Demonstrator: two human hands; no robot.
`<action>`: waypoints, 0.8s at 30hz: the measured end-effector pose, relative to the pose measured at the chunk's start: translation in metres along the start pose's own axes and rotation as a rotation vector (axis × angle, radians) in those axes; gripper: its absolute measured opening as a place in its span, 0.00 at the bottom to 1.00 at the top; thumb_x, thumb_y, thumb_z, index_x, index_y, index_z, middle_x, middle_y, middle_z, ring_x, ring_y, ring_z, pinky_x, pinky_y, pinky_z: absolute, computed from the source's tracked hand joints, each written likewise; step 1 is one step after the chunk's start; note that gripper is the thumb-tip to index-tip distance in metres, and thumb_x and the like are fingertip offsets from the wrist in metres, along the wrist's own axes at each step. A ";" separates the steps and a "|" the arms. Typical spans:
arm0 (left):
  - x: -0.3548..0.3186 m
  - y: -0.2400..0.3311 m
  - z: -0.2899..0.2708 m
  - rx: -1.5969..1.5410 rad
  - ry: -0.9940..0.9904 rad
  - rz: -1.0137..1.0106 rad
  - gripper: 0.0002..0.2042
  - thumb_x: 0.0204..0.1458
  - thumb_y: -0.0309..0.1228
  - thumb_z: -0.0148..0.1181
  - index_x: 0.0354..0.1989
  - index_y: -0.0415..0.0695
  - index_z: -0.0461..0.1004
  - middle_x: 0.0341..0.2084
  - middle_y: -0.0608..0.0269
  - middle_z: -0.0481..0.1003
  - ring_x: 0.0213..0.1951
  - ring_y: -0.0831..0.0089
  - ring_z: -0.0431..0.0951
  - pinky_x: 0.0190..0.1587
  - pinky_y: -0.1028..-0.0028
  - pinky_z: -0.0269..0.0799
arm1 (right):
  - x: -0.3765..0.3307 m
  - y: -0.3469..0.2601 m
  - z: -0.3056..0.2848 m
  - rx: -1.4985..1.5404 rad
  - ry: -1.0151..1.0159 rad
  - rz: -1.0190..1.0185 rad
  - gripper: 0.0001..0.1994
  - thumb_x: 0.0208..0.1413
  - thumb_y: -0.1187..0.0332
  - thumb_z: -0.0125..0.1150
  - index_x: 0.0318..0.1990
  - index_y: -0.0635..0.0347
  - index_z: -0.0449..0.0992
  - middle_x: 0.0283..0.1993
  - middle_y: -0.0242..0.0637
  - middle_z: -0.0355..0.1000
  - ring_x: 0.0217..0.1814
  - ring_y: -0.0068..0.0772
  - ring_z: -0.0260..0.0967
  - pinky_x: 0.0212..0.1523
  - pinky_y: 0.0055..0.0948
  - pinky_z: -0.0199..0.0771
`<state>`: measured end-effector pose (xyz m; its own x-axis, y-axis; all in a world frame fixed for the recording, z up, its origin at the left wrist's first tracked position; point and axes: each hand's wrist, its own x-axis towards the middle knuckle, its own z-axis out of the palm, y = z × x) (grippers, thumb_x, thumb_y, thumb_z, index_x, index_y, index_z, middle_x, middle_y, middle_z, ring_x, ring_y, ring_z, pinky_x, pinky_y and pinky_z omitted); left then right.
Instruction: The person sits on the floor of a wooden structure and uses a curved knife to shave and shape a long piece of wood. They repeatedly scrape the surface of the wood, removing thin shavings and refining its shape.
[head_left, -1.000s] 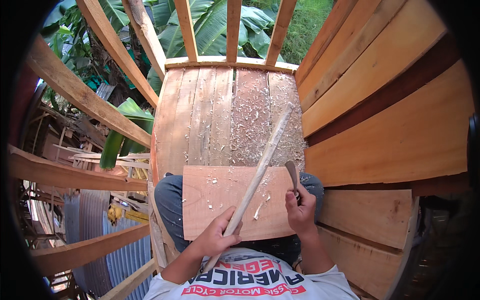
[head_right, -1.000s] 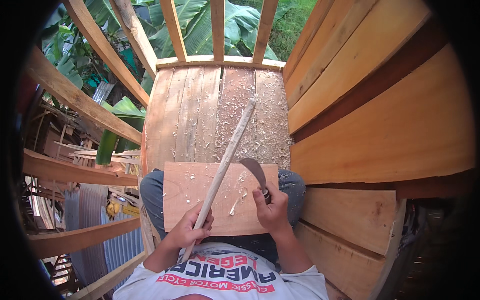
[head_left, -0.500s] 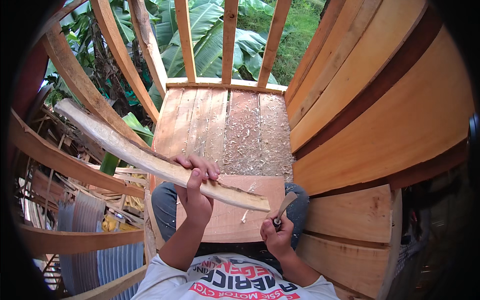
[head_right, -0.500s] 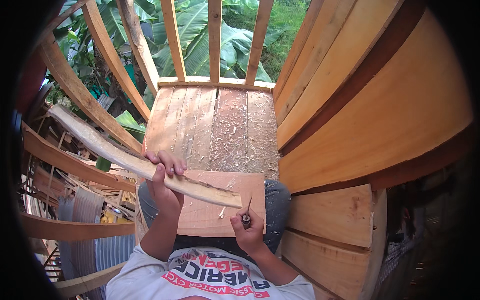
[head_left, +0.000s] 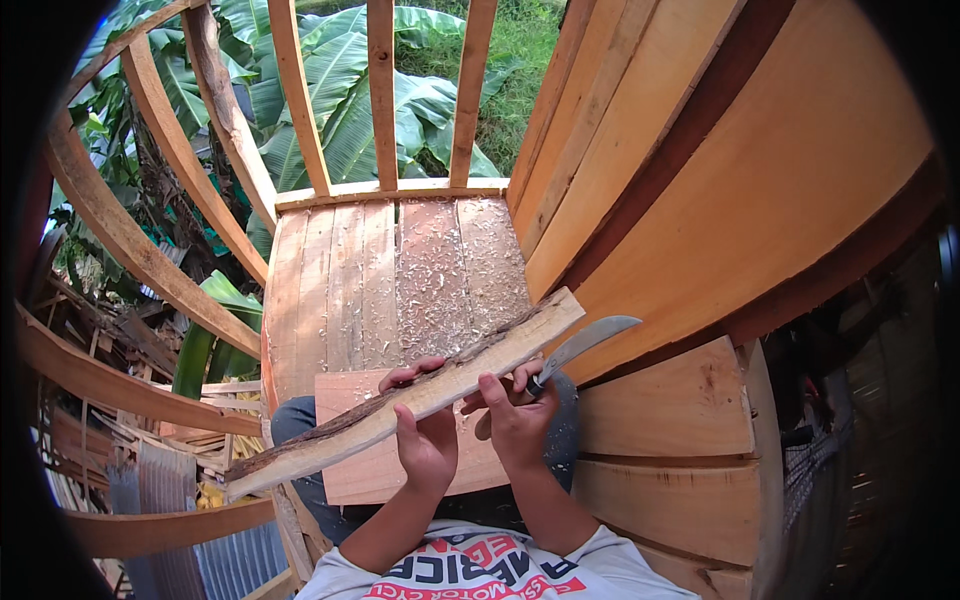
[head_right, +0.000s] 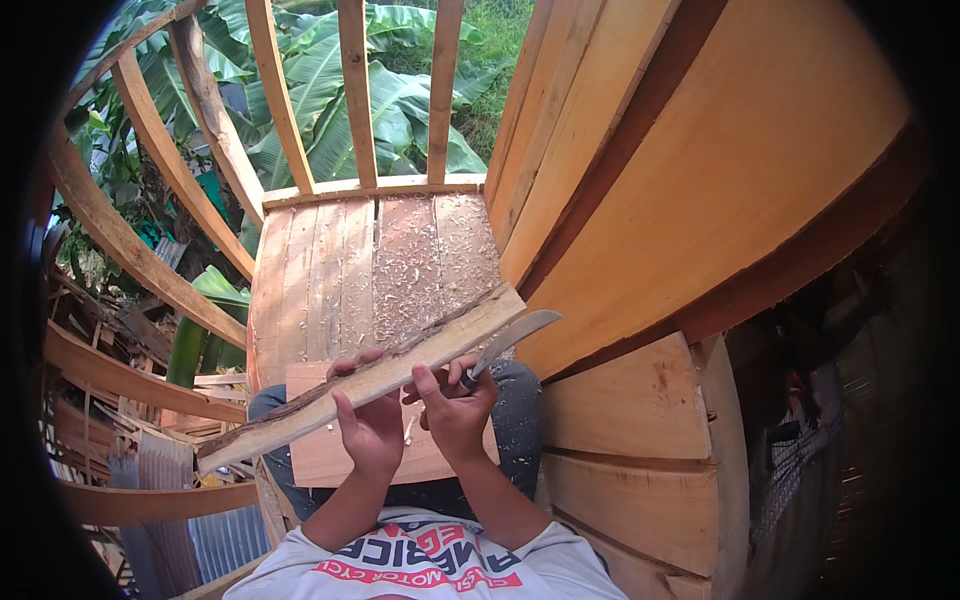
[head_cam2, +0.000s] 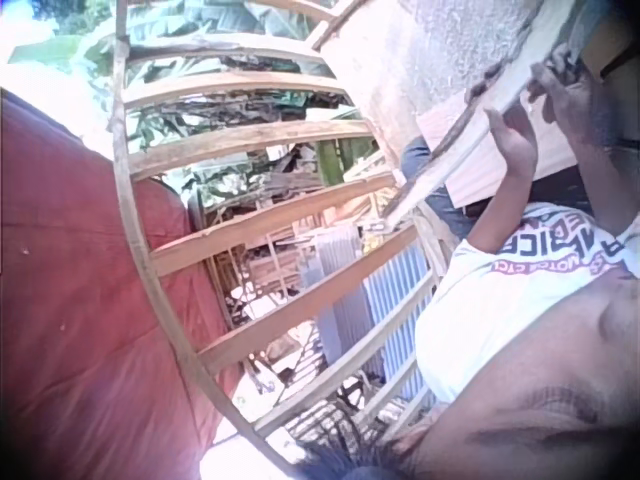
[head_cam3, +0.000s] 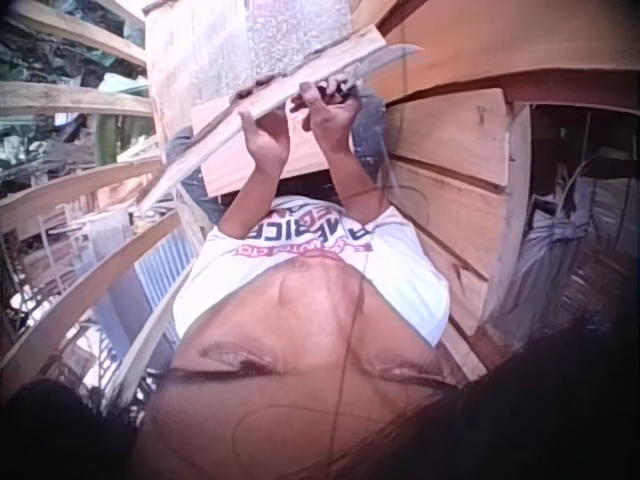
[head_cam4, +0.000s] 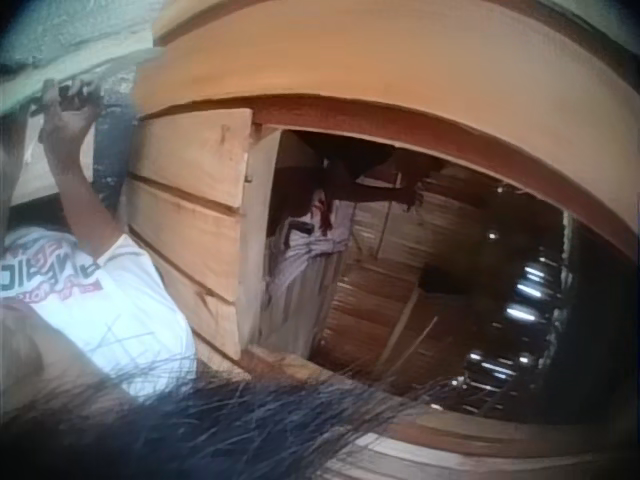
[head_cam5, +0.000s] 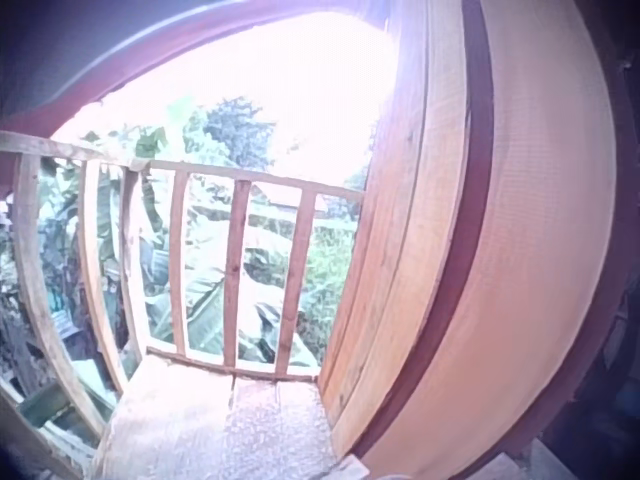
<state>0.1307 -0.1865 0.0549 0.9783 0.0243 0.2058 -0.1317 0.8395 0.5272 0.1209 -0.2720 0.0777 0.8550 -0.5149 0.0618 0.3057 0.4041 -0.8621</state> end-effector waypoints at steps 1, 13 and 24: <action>0.002 0.004 0.001 -0.016 0.000 0.013 0.21 0.62 0.48 0.48 0.55 0.48 0.58 0.53 0.50 0.64 0.60 0.61 0.61 0.66 0.57 0.50 | 0.003 -0.003 0.005 0.024 -0.021 0.010 0.17 0.54 0.81 0.62 0.31 0.55 0.56 0.25 0.37 0.71 0.26 0.29 0.77 0.20 0.25 0.80; -0.074 0.101 0.017 1.040 -0.812 0.423 0.21 0.41 0.24 0.66 0.44 0.42 0.66 0.33 0.54 0.74 0.37 0.62 0.76 0.44 0.62 0.69 | 0.034 -0.044 -0.002 -0.076 -0.197 -0.012 0.16 0.52 0.82 0.62 0.31 0.56 0.57 0.31 0.37 0.71 0.31 0.29 0.77 0.31 0.37 0.87; -0.024 0.123 -0.018 1.532 -0.319 -0.410 0.18 0.44 0.32 0.69 0.38 0.35 0.71 0.21 0.56 0.72 0.22 0.68 0.72 0.26 0.71 0.67 | 0.034 -0.061 0.005 -0.298 -0.270 -0.002 0.13 0.55 0.73 0.64 0.26 0.59 0.63 0.26 0.30 0.71 0.23 0.16 0.72 0.16 0.17 0.69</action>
<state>0.0940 -0.0740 0.1004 0.9406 -0.3253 -0.0974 -0.1027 -0.5459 0.8315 0.1331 -0.3110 0.1351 0.9461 -0.2820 0.1591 0.2061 0.1458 -0.9676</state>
